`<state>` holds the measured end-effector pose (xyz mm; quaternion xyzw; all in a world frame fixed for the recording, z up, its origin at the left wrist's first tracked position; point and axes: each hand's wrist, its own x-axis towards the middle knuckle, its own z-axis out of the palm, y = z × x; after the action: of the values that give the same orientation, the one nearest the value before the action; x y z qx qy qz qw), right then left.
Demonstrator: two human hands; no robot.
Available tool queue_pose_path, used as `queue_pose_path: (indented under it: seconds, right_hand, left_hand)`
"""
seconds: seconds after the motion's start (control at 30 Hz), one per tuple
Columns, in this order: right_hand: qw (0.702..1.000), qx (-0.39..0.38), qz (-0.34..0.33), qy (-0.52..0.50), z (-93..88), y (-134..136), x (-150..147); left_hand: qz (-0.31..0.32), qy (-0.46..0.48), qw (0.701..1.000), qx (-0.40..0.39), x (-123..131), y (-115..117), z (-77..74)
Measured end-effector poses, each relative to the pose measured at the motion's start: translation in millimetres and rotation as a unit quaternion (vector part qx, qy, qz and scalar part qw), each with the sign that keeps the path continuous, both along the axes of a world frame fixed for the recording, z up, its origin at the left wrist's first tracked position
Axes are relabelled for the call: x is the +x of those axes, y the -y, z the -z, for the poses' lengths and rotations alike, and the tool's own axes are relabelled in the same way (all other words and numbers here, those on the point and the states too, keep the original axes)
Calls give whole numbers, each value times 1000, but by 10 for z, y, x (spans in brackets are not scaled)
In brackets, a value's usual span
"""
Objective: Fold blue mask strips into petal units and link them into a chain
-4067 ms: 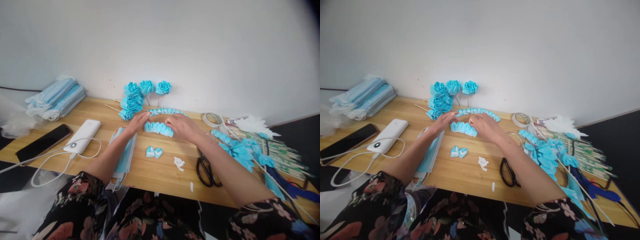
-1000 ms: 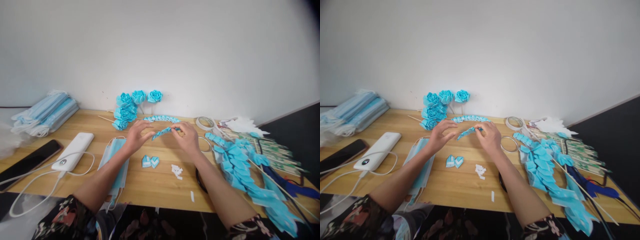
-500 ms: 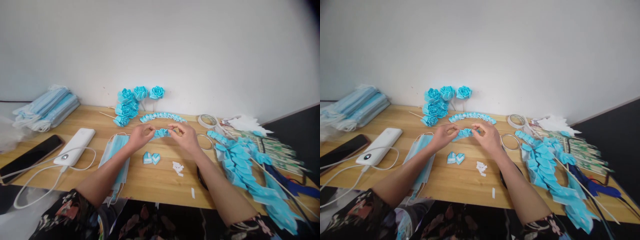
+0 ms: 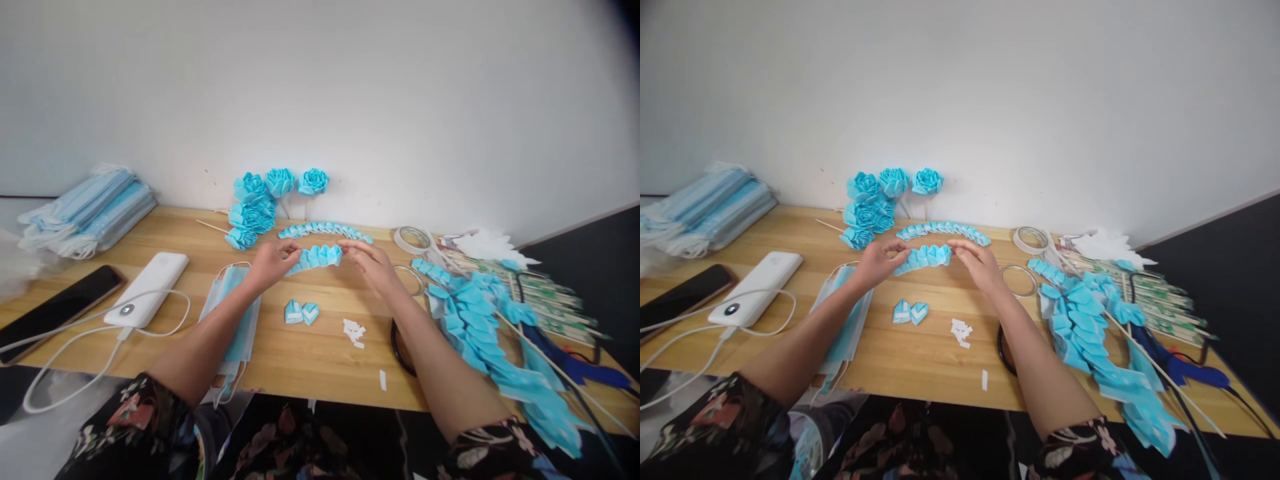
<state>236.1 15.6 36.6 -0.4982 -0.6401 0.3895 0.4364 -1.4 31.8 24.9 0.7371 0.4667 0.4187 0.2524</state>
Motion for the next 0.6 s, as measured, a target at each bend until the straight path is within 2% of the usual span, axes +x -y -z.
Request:
queue_pose_path:
  seconds: [0.17, 0.37, 0.53, 0.6]
  right_hand:
    - [1000, 13, -19, 19, 57, -24, 17]
    - [1000, -30, -4, 9, 151, -42, -19]
    - [999, -38, -11, 30, 331, -109, -54]
    - [998, -29, -11, 48, 391, -148, -55]
  left_hand:
    - [2, -15, 1000, 9, -3, -5, 12]
    - [-16, -65, 998, 23, -25, -16, 43]
    - [-76, -146, 973, 164, -11, 2, 53]
    - [-53, -186, 963, 190, 42, 64, 39]
